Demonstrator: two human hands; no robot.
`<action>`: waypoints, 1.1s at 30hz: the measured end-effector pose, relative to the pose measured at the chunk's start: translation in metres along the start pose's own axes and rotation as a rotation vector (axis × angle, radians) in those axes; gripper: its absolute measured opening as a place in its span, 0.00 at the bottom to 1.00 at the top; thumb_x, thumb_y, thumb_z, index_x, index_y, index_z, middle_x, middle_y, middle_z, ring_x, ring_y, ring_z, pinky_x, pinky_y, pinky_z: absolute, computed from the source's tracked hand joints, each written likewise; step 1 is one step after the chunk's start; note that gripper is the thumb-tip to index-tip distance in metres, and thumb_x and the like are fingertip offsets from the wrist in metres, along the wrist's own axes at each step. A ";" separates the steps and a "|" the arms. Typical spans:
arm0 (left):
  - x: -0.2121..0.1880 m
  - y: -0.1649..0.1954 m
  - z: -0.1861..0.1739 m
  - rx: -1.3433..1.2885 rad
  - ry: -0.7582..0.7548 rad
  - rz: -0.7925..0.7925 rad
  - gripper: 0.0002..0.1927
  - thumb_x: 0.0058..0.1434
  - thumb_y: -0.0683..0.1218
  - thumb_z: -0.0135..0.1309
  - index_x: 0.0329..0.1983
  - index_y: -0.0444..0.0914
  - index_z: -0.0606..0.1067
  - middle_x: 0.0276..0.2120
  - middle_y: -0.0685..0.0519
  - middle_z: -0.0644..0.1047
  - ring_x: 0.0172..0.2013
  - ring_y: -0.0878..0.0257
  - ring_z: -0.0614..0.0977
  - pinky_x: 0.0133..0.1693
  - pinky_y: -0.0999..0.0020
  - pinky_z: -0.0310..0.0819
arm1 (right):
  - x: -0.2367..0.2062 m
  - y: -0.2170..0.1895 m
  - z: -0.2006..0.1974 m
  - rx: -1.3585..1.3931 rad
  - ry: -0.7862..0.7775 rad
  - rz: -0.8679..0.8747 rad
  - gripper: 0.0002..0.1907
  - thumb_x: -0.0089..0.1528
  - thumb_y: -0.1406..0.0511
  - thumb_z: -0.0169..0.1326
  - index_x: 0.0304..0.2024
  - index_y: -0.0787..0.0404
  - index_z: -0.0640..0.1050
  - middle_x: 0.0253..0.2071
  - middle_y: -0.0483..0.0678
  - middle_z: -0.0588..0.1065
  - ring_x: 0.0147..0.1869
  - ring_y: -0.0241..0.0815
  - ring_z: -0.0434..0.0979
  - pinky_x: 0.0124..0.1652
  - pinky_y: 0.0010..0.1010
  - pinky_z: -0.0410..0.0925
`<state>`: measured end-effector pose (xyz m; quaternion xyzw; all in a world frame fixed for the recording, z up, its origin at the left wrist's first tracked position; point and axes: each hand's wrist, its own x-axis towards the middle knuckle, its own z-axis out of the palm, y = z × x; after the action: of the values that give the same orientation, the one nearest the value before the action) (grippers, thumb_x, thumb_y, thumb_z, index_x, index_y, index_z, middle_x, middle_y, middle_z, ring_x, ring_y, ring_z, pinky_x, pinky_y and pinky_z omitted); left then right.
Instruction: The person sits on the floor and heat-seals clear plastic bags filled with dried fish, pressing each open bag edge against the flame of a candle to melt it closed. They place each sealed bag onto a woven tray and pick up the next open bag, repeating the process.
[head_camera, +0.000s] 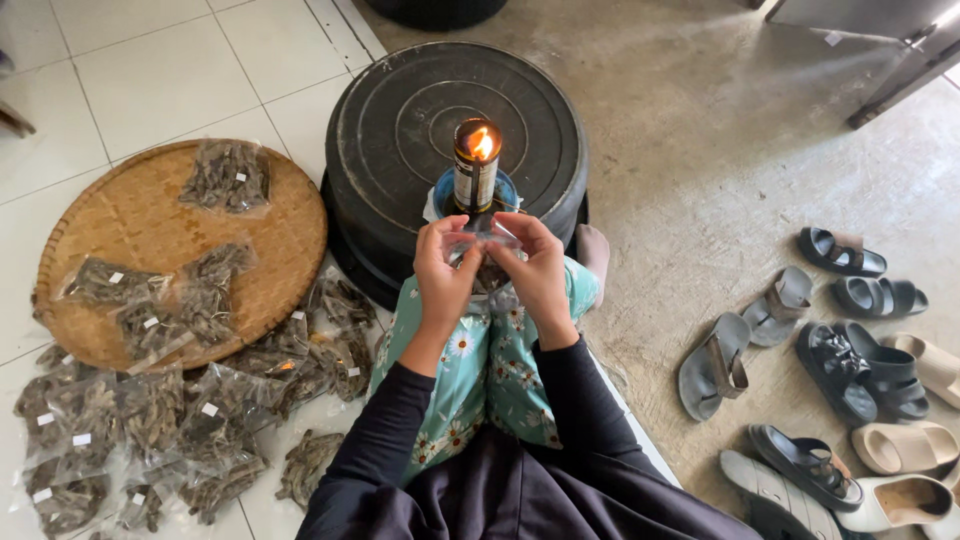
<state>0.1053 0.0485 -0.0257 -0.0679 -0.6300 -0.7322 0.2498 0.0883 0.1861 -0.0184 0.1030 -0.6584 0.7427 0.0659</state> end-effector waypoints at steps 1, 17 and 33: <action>-0.002 0.000 -0.001 0.046 -0.008 -0.027 0.10 0.64 0.38 0.58 0.48 0.32 0.74 0.43 0.52 0.79 0.43 0.67 0.83 0.47 0.71 0.78 | -0.003 0.002 0.000 0.005 -0.002 0.076 0.11 0.62 0.73 0.59 0.48 0.68 0.79 0.43 0.44 0.80 0.46 0.29 0.78 0.47 0.19 0.71; 0.013 0.021 0.006 0.191 0.048 0.130 0.08 0.68 0.42 0.57 0.47 0.35 0.82 0.29 0.54 0.75 0.30 0.69 0.77 0.34 0.75 0.72 | 0.006 0.023 -0.029 0.303 0.195 -0.125 0.11 0.72 0.67 0.53 0.51 0.69 0.81 0.43 0.49 0.80 0.44 0.32 0.76 0.48 0.24 0.68; 0.033 0.004 0.006 -0.087 0.110 0.003 0.08 0.75 0.42 0.53 0.52 0.34 0.75 0.27 0.59 0.72 0.28 0.73 0.72 0.32 0.78 0.67 | -0.002 -0.028 -0.008 0.456 -0.328 -0.149 0.37 0.66 0.50 0.57 0.69 0.68 0.69 0.68 0.54 0.72 0.69 0.41 0.73 0.69 0.35 0.65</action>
<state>0.0771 0.0449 -0.0070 -0.0392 -0.5827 -0.7613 0.2818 0.0963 0.1977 0.0075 0.2818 -0.4669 0.8381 -0.0118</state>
